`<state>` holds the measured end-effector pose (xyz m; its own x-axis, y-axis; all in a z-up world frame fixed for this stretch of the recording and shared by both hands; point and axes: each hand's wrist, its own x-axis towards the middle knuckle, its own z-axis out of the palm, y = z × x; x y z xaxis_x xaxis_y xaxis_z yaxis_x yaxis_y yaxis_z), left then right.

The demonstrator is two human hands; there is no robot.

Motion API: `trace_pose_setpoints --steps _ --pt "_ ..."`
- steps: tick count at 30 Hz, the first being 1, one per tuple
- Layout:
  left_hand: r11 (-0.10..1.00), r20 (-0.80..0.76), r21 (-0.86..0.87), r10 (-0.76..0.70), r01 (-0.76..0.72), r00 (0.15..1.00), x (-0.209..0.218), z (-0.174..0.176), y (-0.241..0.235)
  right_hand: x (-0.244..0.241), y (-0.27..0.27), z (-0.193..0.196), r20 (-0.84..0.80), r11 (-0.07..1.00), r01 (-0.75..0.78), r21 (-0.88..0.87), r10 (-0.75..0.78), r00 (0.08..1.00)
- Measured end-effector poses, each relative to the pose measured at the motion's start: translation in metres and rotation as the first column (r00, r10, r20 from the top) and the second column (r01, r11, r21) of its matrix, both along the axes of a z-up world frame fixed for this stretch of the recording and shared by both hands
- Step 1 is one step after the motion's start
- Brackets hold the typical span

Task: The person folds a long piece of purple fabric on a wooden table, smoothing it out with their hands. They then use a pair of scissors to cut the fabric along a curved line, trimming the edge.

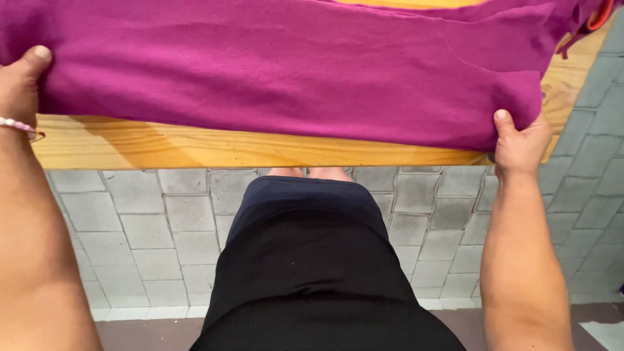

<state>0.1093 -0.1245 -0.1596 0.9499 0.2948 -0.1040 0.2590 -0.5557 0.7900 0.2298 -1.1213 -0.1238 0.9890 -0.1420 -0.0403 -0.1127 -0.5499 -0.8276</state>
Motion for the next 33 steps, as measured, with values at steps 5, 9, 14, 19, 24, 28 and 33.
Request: trace_pose_setpoints --steps 5,9,14,19,24,28,33 --pt "0.996 -0.029 0.006 0.086 -0.086 0.996 -0.002 0.004 -0.005 0.003 0.000 0.002 -0.058 1.000 0.015 0.019 -0.013 0.998" --pt "0.965 -0.116 0.233 0.149 -0.119 0.982 0.001 -0.004 0.007 0.004 -0.010 -0.006 -0.098 0.998 0.043 -0.036 -0.047 0.994" --pt "0.952 -0.274 0.001 0.294 -0.305 0.916 0.018 0.048 -0.029 0.004 -0.020 -0.011 -0.092 1.000 -0.015 -0.010 0.014 0.996" --pt "0.639 -0.471 -0.572 0.258 -0.514 0.844 0.019 0.110 -0.024 0.005 -0.019 -0.014 0.004 0.991 -0.133 0.025 0.133 0.991" --pt "0.590 -0.416 -0.622 0.309 -0.515 0.856 0.001 0.069 0.012 0.006 -0.042 -0.035 -0.242 0.998 0.044 0.035 -0.034 0.970" --pt "0.904 -0.214 -0.029 0.411 -0.426 0.886 -0.004 0.045 -0.003 0.011 -0.045 -0.045 -0.219 1.000 0.026 0.010 -0.023 0.975" --pt "0.827 -0.067 0.473 0.378 -0.304 0.924 -0.003 0.067 -0.030 0.006 -0.045 -0.038 -0.076 0.980 -0.036 -0.198 0.021 0.997"
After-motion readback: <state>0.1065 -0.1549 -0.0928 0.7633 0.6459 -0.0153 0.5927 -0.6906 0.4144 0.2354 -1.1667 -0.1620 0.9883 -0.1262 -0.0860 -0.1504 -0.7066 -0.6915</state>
